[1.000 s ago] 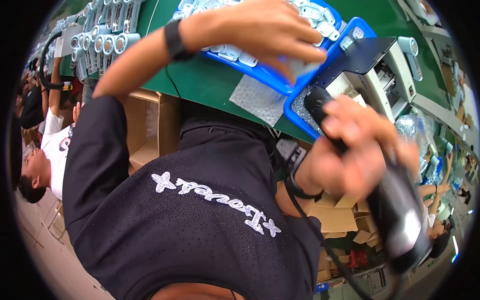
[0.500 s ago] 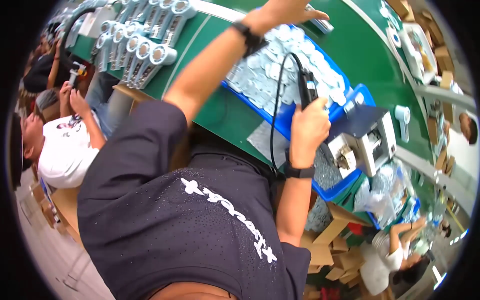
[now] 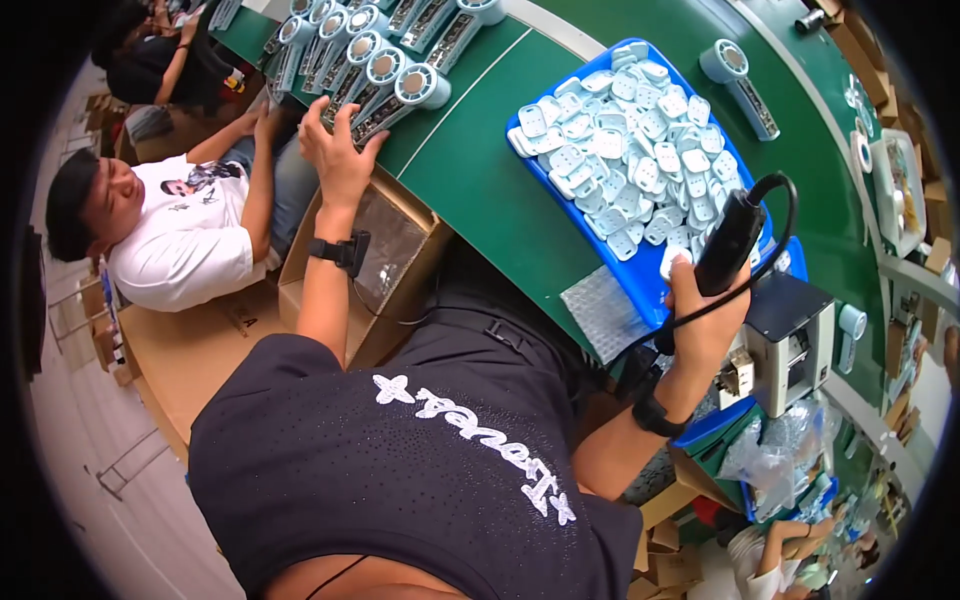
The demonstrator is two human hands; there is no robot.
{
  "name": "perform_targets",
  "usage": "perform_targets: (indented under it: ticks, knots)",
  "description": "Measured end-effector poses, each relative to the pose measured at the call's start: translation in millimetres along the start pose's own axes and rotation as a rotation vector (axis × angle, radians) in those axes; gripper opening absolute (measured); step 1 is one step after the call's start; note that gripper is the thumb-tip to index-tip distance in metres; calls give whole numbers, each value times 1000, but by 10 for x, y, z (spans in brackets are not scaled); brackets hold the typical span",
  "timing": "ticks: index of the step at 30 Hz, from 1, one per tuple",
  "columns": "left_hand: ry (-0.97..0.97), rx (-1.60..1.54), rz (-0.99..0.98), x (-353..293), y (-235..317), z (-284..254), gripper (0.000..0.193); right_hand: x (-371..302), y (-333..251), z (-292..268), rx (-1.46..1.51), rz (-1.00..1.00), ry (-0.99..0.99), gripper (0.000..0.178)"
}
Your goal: The person picks up a white plastic component from a blue tray and uses a power screwdriver to fasten a screw into it. They then set the assembled piece onto the green table surface and repeat the process.
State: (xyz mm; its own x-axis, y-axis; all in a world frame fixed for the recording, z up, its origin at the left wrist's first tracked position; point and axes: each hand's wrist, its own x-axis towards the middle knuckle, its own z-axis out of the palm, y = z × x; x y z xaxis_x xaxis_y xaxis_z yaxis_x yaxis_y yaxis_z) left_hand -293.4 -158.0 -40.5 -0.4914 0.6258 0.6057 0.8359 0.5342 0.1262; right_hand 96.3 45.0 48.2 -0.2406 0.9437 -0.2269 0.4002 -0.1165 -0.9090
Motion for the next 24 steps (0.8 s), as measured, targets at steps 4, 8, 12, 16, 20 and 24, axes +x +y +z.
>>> perform_targets:
  ticks: [4, 8, 12, 16, 20, 24]
  knots:
    - [-78, 7, 289, 322, 142, -254, 56, -213, -55, 96, 104, -81, -43, 44]
    - [-232, -743, 31, 350, 344, -322, 55, -387, 83, 83, 372, -77, -103, 50]
    - [-183, -1530, -244, 341, 1037, -473, 52, -594, 142, -14, 427, -100, -194, 54]
    - [-621, -1755, 117, 207, 1576, -403, 49, -784, 135, -96, 632, -137, -205, 56]
    - [-1064, -1756, 445, 43, 2229, -437, 55, -970, 165, -104, 811, -184, -123, 57]
    - [-1082, -1754, 534, -215, 2606, -463, 55, -1105, 275, -96, 487, 22, 14, 55]
